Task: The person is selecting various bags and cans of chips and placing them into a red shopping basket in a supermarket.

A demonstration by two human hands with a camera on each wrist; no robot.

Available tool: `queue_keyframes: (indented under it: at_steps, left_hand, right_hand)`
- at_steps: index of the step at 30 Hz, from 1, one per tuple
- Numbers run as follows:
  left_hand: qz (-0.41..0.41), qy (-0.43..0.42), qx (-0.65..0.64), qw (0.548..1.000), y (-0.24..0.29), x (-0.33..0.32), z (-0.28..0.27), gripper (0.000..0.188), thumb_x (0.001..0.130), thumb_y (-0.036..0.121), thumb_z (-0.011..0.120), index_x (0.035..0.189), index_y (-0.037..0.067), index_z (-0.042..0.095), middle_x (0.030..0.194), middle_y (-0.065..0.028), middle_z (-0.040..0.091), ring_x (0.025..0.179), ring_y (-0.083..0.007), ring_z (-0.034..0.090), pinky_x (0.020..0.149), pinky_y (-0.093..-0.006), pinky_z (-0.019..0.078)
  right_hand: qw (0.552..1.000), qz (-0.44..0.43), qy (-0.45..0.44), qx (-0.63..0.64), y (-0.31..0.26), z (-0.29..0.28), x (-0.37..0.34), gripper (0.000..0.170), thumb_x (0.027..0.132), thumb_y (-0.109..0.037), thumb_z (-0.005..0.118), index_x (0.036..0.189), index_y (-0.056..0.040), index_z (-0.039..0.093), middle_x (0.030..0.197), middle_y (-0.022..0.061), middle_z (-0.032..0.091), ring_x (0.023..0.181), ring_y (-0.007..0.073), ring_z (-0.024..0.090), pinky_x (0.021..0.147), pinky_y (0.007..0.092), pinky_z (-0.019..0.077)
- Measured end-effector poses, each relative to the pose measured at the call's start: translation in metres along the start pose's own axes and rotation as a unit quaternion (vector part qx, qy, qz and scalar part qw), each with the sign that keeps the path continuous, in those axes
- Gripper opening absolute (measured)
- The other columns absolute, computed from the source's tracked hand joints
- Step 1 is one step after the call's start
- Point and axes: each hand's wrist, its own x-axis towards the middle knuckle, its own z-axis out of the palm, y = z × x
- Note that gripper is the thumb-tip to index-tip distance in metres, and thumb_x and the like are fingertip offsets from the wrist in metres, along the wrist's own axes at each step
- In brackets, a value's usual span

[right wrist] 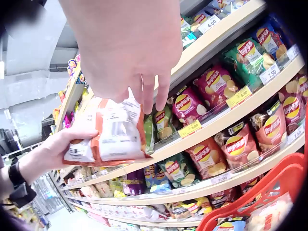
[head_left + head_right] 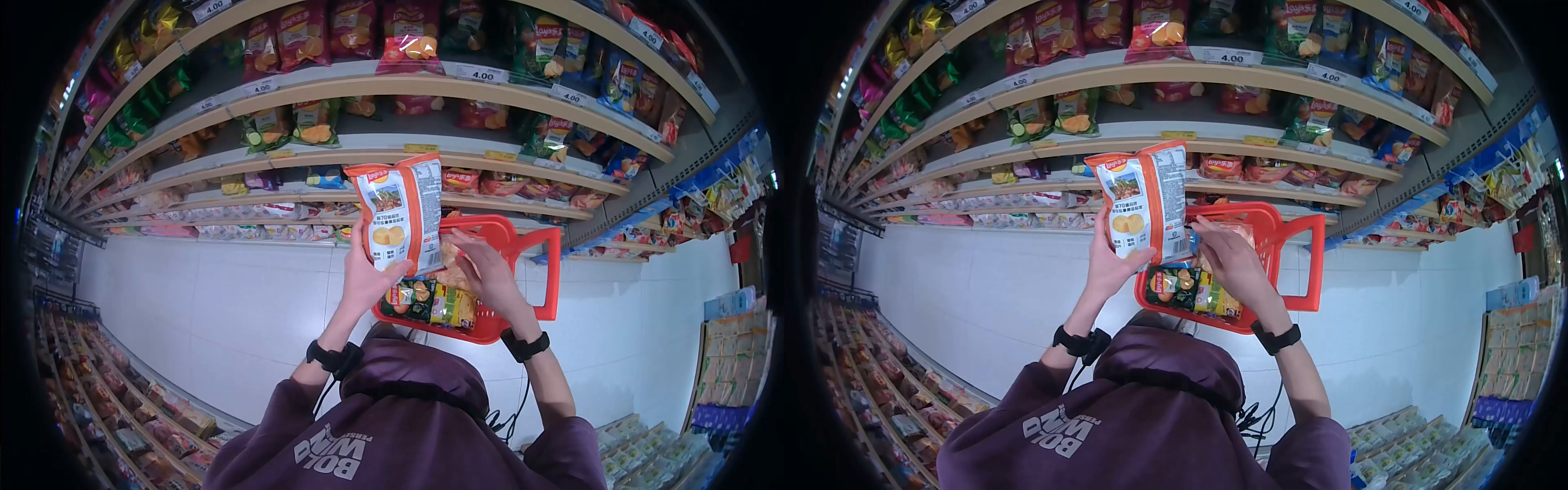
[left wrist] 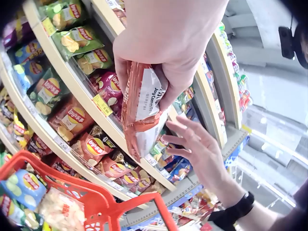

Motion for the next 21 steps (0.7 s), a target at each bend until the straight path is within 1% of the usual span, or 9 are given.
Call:
queue_keyframes:
  at_steps: [3,5,7,8,9,10,16,19,21]
  left_hand:
    - [0.024,-0.034,0.136,0.990,0.019,-0.005,0.008,0.100,0.069,0.013,0.080,0.145,-0.001,0.018,0.131,-0.0215,0.050,0.112,-0.0315,0.059,0.090,-0.0375,0.0507]
    - [0.120,-0.067,0.179,0.974,0.017,-0.006,0.012,0.099,0.069,0.015,0.079,0.146,-0.001,0.019,0.131,-0.0229,0.049,0.113,-0.0354,0.056,0.091,-0.0393,0.0490]
    - [0.181,-0.104,0.185,0.960,0.022,-0.011,0.016,0.098,0.068,0.016,0.079,0.146,0.000,0.022,0.133,-0.0246,0.048,0.115,-0.0376,0.053,0.095,-0.0424,0.0447]
    - [0.184,-0.109,0.169,0.962,0.023,-0.013,0.019,0.092,0.068,0.019,0.080,0.144,0.001,0.031,0.131,-0.0231,0.050,0.117,-0.0332,0.052,0.095,-0.0395,0.0447]
    - [0.222,-0.117,0.183,0.951,0.026,-0.013,0.019,0.082,0.069,0.017,0.079,0.139,0.001,0.038,0.132,-0.0218,0.050,0.117,-0.0331,0.052,0.096,-0.0393,0.0435]
    - [0.258,-0.126,0.197,0.937,0.028,-0.013,0.019,0.073,0.071,0.016,0.078,0.134,0.000,0.046,0.134,-0.0205,0.050,0.117,-0.0330,0.052,0.097,-0.0391,0.0422]
    - [0.204,-0.155,0.138,0.957,0.004,-0.006,0.016,0.043,0.075,0.014,0.075,0.113,0.000,0.061,0.130,-0.0154,0.054,0.118,-0.0306,0.051,0.096,-0.0388,0.0428]
    - [0.177,-0.024,0.209,0.961,-0.005,-0.002,0.014,0.049,0.076,0.017,0.076,0.118,0.001,0.055,0.122,-0.0141,0.057,0.114,-0.0265,0.054,0.094,-0.0378,0.0437]
    - [0.105,0.024,0.113,0.988,0.000,0.000,0.019,0.059,0.076,0.017,0.078,0.124,-0.001,0.047,0.118,-0.0124,0.057,0.110,-0.0246,0.056,0.091,-0.0359,0.0457]
  right_hand:
    - [0.987,0.063,0.000,0.148,-0.023,0.008,0.003,0.065,0.088,-0.011,0.064,0.143,-0.0065,0.030,0.143,0.0177,0.039,0.126,0.0316,0.046,0.102,0.0398,0.0421]
    - [0.973,0.078,0.027,0.213,-0.037,0.019,0.005,0.083,0.086,-0.019,0.070,0.146,-0.0060,0.016,0.140,0.0189,0.040,0.124,0.0279,0.049,0.101,0.0383,0.0417]
    - [0.908,0.160,0.057,0.384,-0.038,0.027,0.005,0.080,0.086,-0.018,0.070,0.145,-0.0056,0.017,0.140,0.0156,0.040,0.123,0.0242,0.050,0.101,0.0376,0.0421]
    - [0.861,0.197,0.071,0.464,-0.036,0.033,0.005,0.079,0.086,-0.017,0.070,0.145,-0.0055,0.018,0.140,0.0140,0.040,0.122,0.0224,0.050,0.101,0.0373,0.0423]
    - [0.838,0.190,0.128,0.495,-0.034,0.041,0.005,0.075,0.086,-0.016,0.071,0.143,-0.0054,0.023,0.136,0.0119,0.044,0.119,0.0192,0.051,0.098,0.0348,0.0443]
    - [0.833,0.198,0.124,0.501,-0.031,0.042,0.004,0.075,0.085,-0.016,0.072,0.142,-0.0049,0.024,0.134,0.0117,0.046,0.118,0.0191,0.052,0.097,0.0342,0.0449]
    - [0.783,0.260,0.102,0.556,-0.002,0.040,-0.003,0.062,0.081,-0.013,0.072,0.132,0.0000,0.040,0.121,0.0097,0.057,0.111,0.0183,0.057,0.093,0.0319,0.0476]
    - [0.761,0.270,0.070,0.586,0.002,0.038,-0.011,0.056,0.083,-0.016,0.066,0.131,0.0010,0.042,0.123,0.0104,0.057,0.112,0.0183,0.056,0.096,0.0313,0.0456]
    - [0.730,0.283,0.030,0.621,0.000,0.036,-0.016,0.056,0.085,-0.019,0.064,0.133,0.0008,0.042,0.125,0.0106,0.056,0.115,0.0181,0.055,0.098,0.0314,0.0439]
